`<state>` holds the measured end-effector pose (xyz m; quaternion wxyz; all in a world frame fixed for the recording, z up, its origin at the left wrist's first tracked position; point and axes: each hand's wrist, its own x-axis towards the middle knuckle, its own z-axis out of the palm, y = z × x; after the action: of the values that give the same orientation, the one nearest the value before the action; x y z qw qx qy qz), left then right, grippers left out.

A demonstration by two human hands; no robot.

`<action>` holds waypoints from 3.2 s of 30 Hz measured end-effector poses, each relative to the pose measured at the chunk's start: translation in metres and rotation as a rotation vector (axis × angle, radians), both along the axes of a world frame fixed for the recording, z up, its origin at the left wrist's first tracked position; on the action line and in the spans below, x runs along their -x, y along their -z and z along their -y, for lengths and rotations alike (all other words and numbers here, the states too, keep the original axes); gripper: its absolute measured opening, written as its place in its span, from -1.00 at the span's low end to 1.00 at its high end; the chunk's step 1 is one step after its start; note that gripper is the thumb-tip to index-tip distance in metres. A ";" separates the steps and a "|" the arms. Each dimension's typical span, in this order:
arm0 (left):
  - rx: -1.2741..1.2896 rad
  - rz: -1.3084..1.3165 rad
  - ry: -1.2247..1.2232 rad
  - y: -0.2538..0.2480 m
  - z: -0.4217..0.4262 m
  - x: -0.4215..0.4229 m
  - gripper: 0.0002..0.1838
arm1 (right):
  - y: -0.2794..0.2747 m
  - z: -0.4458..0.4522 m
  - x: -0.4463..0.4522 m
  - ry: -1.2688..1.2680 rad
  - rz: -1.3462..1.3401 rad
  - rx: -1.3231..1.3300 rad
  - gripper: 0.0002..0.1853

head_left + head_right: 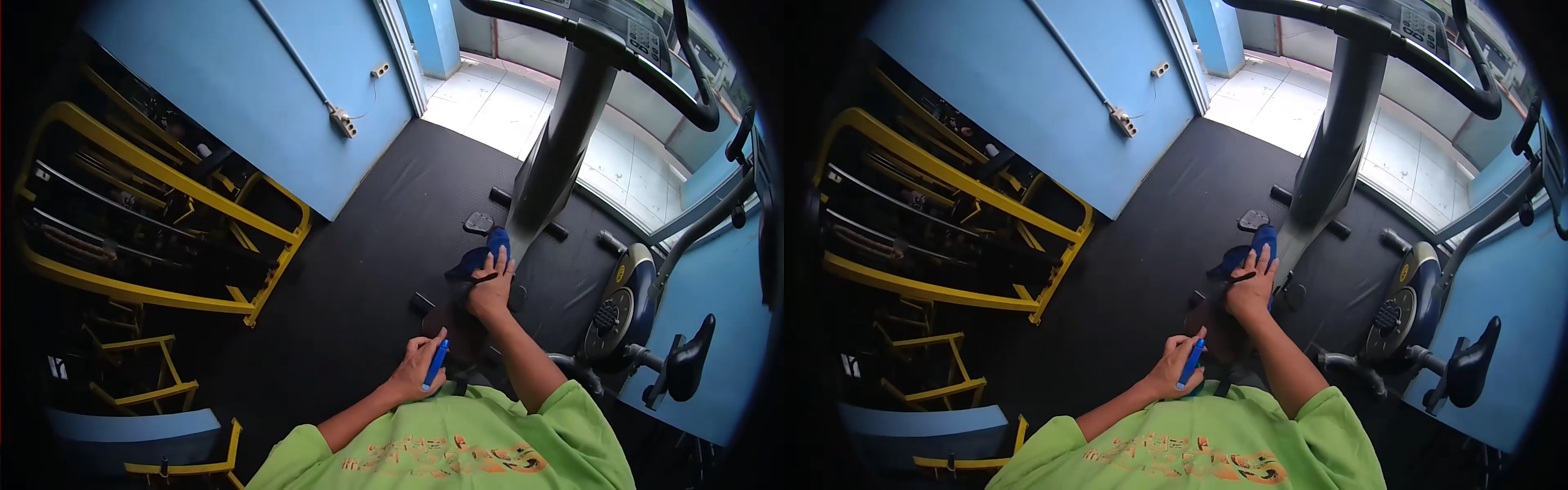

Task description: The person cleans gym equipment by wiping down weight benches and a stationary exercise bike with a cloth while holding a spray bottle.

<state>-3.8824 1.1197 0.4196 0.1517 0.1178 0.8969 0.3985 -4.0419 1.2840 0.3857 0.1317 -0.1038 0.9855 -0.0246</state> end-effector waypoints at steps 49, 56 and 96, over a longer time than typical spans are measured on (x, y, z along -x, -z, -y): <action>-0.455 0.141 0.050 -0.025 0.117 0.094 -0.51 | 0.021 0.019 -0.072 0.283 -0.378 0.271 -0.39; -0.387 0.102 0.165 -0.016 0.241 0.174 -0.51 | 0.007 0.032 0.054 0.923 0.118 0.073 -0.61; -0.330 0.252 0.885 -0.053 0.029 0.641 -0.52 | 0.052 -0.111 0.436 1.322 -1.861 0.621 -0.62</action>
<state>-4.5236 1.0905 0.4723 0.3930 0.4613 0.6601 0.4439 -4.4780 1.3950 0.3338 -0.7058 0.4205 0.5166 -0.2412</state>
